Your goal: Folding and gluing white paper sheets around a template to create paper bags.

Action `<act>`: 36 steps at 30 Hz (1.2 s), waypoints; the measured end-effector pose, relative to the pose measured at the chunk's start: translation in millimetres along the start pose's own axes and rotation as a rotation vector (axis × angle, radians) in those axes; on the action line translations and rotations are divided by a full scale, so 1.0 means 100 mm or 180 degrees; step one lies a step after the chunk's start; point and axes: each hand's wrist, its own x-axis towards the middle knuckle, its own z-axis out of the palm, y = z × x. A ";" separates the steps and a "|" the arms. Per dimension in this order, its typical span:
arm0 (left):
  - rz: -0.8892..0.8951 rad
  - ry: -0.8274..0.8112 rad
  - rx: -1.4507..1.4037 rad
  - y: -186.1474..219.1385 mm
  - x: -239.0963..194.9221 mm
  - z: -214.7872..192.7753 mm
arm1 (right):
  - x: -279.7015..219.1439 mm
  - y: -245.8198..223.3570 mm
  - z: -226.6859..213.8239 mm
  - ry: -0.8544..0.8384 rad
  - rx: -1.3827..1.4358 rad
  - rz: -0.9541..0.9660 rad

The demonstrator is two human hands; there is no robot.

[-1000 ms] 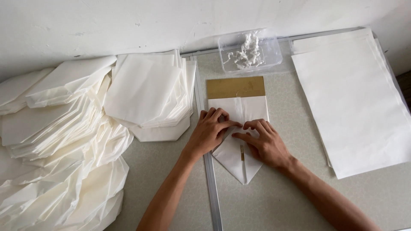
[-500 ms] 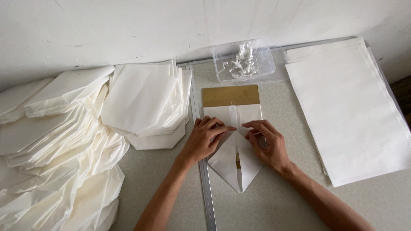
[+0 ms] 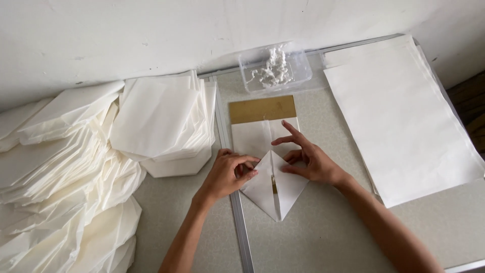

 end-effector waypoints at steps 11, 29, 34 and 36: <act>0.0421 0.0882 0.0369 -0.11 -0.08 0.26 | -0.17 -0.06 0.07 0.0155 -0.0199 0.0347; 0.0555 0.0641 0.0240 -0.20 -0.07 0.26 | -0.23 0.05 0.09 0.0493 -0.0308 0.0335; 0.0587 0.0647 0.0283 -0.17 -0.05 0.26 | -0.23 -0.03 0.09 0.0466 -0.0291 0.0362; 0.0531 0.0631 0.0248 -0.16 -0.05 0.25 | -0.23 -0.08 0.12 0.0551 -0.0333 0.0212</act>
